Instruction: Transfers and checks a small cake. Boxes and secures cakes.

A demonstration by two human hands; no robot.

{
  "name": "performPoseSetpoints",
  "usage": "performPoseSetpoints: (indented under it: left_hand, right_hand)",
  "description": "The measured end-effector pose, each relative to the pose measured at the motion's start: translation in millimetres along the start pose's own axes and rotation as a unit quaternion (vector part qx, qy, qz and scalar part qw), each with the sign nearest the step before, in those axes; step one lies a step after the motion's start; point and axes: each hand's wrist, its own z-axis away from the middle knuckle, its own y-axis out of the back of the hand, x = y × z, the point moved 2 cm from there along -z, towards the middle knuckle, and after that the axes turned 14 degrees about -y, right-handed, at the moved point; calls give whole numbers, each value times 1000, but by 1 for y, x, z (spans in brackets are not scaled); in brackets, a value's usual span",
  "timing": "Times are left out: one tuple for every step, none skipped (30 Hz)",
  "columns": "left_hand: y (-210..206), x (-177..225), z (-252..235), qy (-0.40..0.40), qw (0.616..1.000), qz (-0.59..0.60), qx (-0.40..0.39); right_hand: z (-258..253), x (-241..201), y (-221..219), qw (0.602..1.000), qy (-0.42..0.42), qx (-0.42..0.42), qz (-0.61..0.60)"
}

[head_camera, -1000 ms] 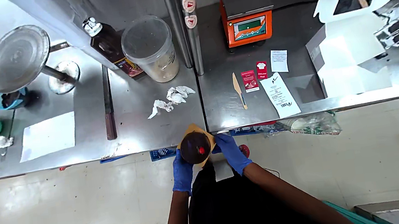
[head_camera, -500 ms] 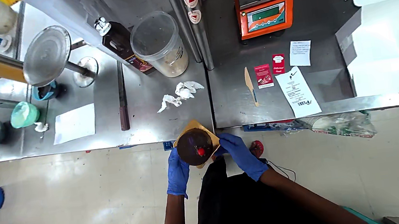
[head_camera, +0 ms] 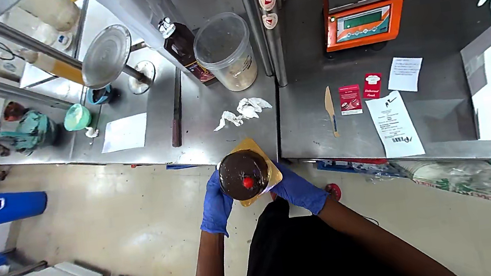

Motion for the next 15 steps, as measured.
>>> performPoseSetpoints:
  left_hand:
    - [-1,3,-1,0,1000,-5,1]
    - [-2,6,-2,3,1000,-5,-1]
    - [-4,7,-2,8,1000,-1,-5]
    - [-6,8,-2,13,1000,-1,-7]
    - [-9,8,-1,16,1000,0,-11]
    - [-12,8,0,19,1000,6,-15]
    - [-15,8,1,21,1000,16,-17]
    - [-18,8,2,19,999,23,-15]
    - [-22,8,2,17,999,27,-11]
    - [-26,9,2,13,999,29,-3]
    - [-29,8,2,8,999,32,4]
    - [-31,8,2,3,999,36,10]
    - [-32,8,2,0,999,42,15]
    - [-33,8,2,-1,999,48,20]
    - [-34,7,2,0,998,54,27]
  right_hand:
    - [-1,0,1,1000,2,3,13]
    - [-1,-1,0,999,7,24,45]
    - [-1,-1,0,994,15,55,89]
    - [0,0,-1,987,27,86,133]
    - [1,1,-1,978,40,118,170]
    - [2,2,-2,969,49,144,195]
    - [2,1,-3,964,57,162,205]
    - [2,-2,-5,959,67,179,207]
    - [1,-5,-7,956,75,194,208]
    - [0,-8,-8,954,82,207,199]
    - [-1,-10,-10,956,91,215,180]
    - [-1,-12,-12,958,100,218,157]
    - [-2,-12,-13,961,106,219,133]
    - [-2,-13,-15,964,106,219,108]
    - [-3,-12,-16,965,103,221,94]
